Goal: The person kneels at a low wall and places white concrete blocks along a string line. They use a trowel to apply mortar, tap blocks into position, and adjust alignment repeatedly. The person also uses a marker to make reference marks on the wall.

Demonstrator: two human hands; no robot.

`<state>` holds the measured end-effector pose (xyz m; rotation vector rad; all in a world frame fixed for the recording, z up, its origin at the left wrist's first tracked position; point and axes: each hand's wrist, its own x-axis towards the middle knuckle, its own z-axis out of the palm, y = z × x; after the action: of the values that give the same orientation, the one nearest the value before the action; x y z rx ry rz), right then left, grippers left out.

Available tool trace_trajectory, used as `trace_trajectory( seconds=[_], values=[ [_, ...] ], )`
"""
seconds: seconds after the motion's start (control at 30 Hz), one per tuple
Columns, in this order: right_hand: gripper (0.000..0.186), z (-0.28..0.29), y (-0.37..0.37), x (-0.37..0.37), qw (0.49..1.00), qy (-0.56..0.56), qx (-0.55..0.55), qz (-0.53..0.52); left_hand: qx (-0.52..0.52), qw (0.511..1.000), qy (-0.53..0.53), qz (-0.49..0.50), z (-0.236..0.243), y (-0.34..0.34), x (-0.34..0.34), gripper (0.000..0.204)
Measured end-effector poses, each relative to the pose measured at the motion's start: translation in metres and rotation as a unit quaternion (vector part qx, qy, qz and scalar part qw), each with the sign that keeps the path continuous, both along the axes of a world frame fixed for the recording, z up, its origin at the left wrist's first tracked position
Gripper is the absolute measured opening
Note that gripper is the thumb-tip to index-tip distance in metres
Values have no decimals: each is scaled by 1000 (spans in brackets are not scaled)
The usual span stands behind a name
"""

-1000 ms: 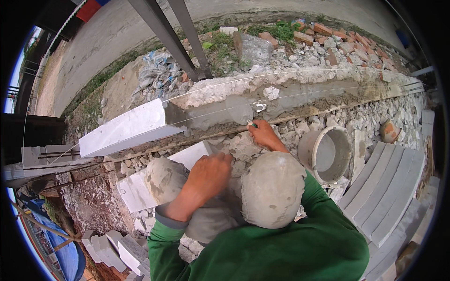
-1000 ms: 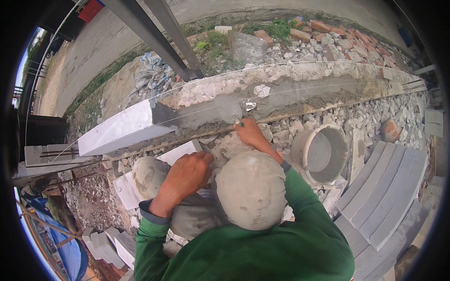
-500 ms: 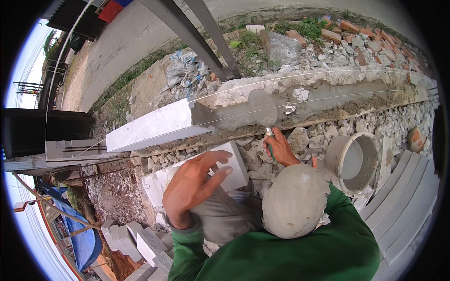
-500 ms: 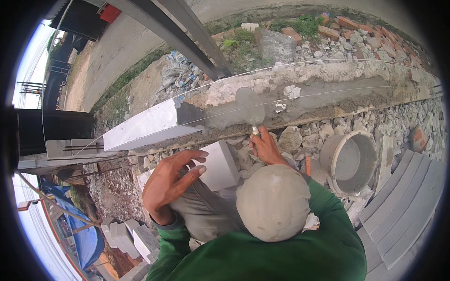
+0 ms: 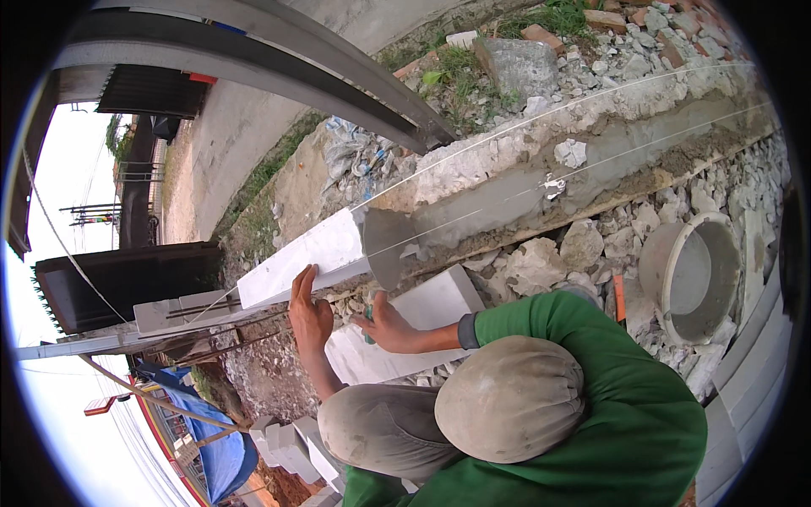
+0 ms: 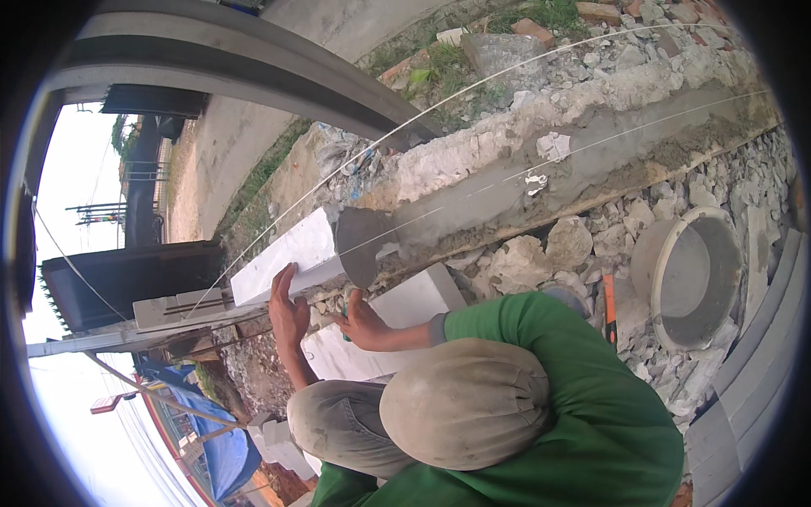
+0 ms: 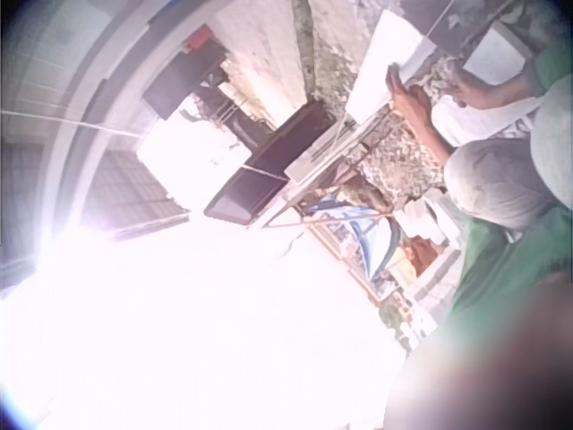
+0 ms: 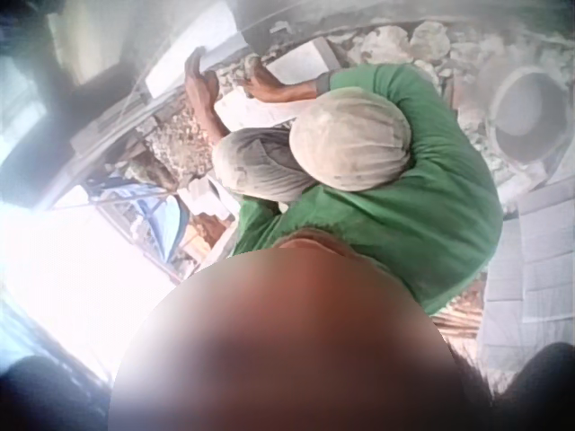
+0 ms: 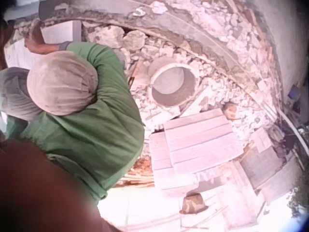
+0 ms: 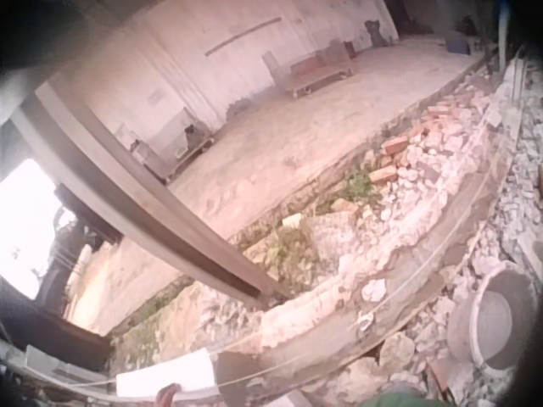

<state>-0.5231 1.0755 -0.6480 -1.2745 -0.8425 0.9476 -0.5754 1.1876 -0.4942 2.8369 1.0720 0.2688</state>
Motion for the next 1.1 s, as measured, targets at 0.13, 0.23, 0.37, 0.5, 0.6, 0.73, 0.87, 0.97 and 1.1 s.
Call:
trace_trajectory(
  seconds=[0.13, 0.23, 0.37, 0.5, 0.6, 0.73, 0.87, 0.97, 1.1],
  values=[
    [57, -3, -47, -15, 994, 7, -68, 84, -3, 1000, 0, 29, 1, -1, 4, 73],
    [59, -9, -105, 10, 962, 143, -93, 215, -20, 998, -16, 51, 5, -3, 6, 71],
    [34, -34, -161, 98, 937, 175, -68, 296, -34, 994, -89, 56, -6, -2, -5, 66],
    [14, -45, -234, 206, 969, -92, -117, 198, 0, 968, -241, 67, -30, -3, -24, 50],
    [16, -28, -308, 247, 954, -238, -148, -105, 49, 922, -355, 148, -54, -5, -48, 35],
    [20, 31, -405, 238, 800, -355, -206, -438, 111, 878, -399, 241, -107, 9, -102, 24],
    [26, 76, -447, 194, 776, -262, -195, -540, 132, 877, -214, 409, -154, 34, -203, 29],
    [37, 92, -461, 188, 767, -243, -256, -536, 12, 938, -93, 333, -193, 31, -268, 51],
    [28, 93, -494, 219, 709, -88, -424, -557, 91, 893, 42, 438, -220, 33, -353, 58]
  ],
)
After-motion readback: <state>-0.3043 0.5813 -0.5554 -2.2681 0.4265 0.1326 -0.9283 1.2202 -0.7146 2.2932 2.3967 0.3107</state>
